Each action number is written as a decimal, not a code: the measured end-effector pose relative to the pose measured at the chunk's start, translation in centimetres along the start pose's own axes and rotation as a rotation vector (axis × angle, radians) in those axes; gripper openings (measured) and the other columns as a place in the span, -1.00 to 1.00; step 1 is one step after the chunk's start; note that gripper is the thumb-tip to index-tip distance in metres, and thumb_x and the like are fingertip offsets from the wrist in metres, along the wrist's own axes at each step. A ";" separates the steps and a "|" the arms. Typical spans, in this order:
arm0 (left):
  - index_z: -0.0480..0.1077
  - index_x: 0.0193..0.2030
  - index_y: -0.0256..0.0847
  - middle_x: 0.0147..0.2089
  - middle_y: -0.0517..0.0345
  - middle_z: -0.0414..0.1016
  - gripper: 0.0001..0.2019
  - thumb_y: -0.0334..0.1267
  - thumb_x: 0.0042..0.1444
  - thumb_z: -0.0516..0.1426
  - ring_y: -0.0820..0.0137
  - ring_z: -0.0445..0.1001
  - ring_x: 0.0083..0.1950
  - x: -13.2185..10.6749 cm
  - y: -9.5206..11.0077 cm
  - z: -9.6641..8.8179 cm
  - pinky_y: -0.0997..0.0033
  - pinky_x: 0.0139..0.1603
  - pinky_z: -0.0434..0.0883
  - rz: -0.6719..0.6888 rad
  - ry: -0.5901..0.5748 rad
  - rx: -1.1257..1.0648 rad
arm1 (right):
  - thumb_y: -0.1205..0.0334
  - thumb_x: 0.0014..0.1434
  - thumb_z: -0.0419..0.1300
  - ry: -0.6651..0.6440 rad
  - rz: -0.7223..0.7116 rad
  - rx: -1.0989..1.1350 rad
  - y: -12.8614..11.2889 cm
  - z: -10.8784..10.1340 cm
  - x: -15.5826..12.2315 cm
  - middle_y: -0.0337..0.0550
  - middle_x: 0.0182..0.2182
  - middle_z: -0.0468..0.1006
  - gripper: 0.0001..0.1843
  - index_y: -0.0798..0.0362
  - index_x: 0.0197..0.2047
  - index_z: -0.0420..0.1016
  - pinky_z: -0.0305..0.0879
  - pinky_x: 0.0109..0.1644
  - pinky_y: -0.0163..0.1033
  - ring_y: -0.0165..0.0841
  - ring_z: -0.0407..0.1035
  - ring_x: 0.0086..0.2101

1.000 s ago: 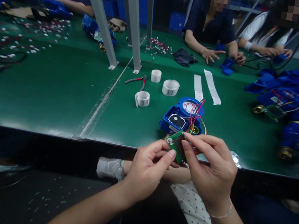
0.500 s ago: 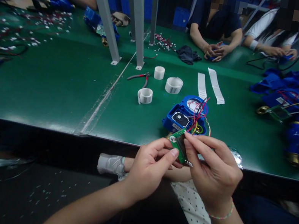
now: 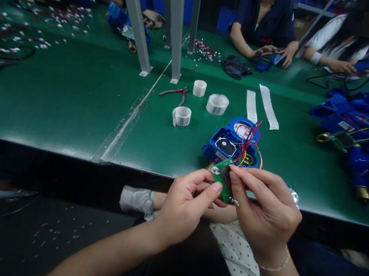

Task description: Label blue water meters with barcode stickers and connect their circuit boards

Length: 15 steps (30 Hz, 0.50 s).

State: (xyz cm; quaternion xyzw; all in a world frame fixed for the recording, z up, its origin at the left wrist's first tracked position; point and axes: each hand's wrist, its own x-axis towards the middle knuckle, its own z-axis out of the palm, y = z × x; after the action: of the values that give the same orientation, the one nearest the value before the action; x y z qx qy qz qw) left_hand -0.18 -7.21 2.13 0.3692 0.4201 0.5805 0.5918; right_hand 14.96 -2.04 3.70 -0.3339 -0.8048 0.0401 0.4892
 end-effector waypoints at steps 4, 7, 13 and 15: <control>0.45 -0.16 -0.24 -0.30 0.16 0.63 -0.83 -0.16 0.34 0.22 0.43 0.65 -0.29 0.0 -0.1 -0.1 0.58 -0.28 0.47 0.034 0.005 0.043 | 0.48 0.20 0.39 -0.028 0.051 0.010 -0.1 -0.3 0.4 -0.11 -0.15 0.61 -0.72 0.08 -0.01 0.67 0.47 -0.02 -0.27 -0.41 0.51 -0.16; 0.47 -0.14 -0.24 -0.25 0.12 0.65 -0.82 -0.15 0.35 0.21 0.40 0.65 -0.24 -0.1 -0.1 -0.3 0.54 -0.22 0.49 0.082 0.006 0.136 | 0.41 0.23 0.39 -0.095 0.151 0.053 -0.3 -0.7 1.3 -0.16 -0.17 0.58 -0.79 0.04 -0.06 0.67 0.48 -0.13 -0.33 -0.43 0.49 -0.18; 0.50 -0.10 -0.23 -0.18 0.08 0.67 -0.79 -0.11 0.38 0.17 0.33 0.65 -0.17 -0.3 -0.3 -0.7 0.46 -0.16 0.48 0.111 0.015 0.315 | 0.31 0.30 0.34 -0.269 0.214 0.104 0.0 -1.6 3.1 -0.23 -0.22 0.55 -0.95 0.02 -0.16 0.59 0.43 -0.21 -0.33 -0.43 0.45 -0.20; 0.49 -0.11 -0.23 -0.21 0.08 0.66 -0.77 -0.09 0.38 0.18 0.33 0.65 -0.18 -0.1 -0.3 -0.7 0.46 -0.16 0.48 0.080 0.024 0.294 | 0.32 0.33 0.30 -0.310 0.177 0.061 0.1 -1.8 3.3 -0.24 -0.23 0.54 -0.98 0.03 -0.17 0.55 0.39 -0.18 -0.30 -0.42 0.43 -0.20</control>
State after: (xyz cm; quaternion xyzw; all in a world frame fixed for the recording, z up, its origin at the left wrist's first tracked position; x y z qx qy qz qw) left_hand -0.68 -7.40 1.58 0.4614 0.4926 0.5400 0.5028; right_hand 15.51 -0.50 7.08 -0.3780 -0.8365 0.1584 0.3638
